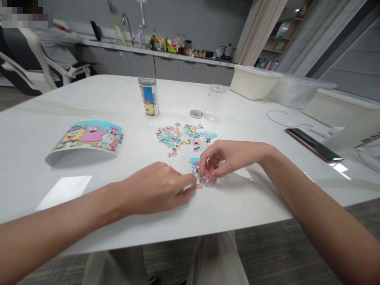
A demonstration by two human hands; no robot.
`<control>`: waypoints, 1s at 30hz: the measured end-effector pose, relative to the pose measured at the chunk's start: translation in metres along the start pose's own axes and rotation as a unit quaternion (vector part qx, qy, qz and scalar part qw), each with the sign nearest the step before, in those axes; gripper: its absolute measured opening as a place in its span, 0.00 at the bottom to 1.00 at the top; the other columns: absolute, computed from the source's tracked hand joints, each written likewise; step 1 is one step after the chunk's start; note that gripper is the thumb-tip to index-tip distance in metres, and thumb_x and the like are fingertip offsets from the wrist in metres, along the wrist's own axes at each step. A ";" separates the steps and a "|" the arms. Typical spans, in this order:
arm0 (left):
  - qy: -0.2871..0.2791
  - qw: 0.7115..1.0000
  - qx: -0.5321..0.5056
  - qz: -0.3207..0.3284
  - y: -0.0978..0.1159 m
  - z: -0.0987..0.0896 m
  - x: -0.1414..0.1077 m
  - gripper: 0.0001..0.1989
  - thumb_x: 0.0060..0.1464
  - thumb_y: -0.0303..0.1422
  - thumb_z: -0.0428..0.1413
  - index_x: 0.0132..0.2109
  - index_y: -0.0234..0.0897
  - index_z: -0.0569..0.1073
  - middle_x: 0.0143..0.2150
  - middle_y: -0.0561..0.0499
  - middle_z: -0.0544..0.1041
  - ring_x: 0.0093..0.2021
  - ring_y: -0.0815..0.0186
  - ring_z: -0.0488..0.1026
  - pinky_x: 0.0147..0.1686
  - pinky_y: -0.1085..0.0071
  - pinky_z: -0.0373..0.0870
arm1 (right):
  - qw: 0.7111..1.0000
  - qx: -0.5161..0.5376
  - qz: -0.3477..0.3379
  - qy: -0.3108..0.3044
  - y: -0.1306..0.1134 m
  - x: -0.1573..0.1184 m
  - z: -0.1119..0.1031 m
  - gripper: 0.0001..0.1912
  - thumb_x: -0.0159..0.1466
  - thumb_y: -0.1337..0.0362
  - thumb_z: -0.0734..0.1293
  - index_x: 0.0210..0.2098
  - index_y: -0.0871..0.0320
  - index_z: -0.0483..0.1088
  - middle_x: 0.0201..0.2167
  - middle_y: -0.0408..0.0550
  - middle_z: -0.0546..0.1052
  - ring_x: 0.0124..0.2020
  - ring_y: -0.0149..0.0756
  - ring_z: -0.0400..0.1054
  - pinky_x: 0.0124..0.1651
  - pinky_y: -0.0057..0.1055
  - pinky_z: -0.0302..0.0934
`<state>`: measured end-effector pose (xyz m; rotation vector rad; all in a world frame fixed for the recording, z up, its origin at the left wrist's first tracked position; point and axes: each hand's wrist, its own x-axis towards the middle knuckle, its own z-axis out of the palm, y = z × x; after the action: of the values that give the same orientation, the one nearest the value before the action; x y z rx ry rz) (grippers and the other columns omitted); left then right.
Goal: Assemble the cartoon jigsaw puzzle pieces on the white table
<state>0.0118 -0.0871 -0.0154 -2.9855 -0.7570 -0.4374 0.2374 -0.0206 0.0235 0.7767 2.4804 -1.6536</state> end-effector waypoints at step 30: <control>-0.005 1.000 -0.005 0.023 0.000 0.000 -0.002 0.10 0.62 0.30 0.48 0.39 0.37 0.75 0.20 0.54 0.74 0.17 0.70 0.67 0.18 0.73 0.53 | 0.999 -0.043 -0.004 0.007 -0.002 -0.001 -0.001 0.09 0.59 0.63 0.69 0.36 0.62 0.77 0.34 0.49 0.80 0.34 0.31 0.71 0.37 0.28 0.64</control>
<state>0.0103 -0.0878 -0.0157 -3.0098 -0.6862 -0.4263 0.2376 -0.0204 0.0261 0.7725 2.5479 -1.5367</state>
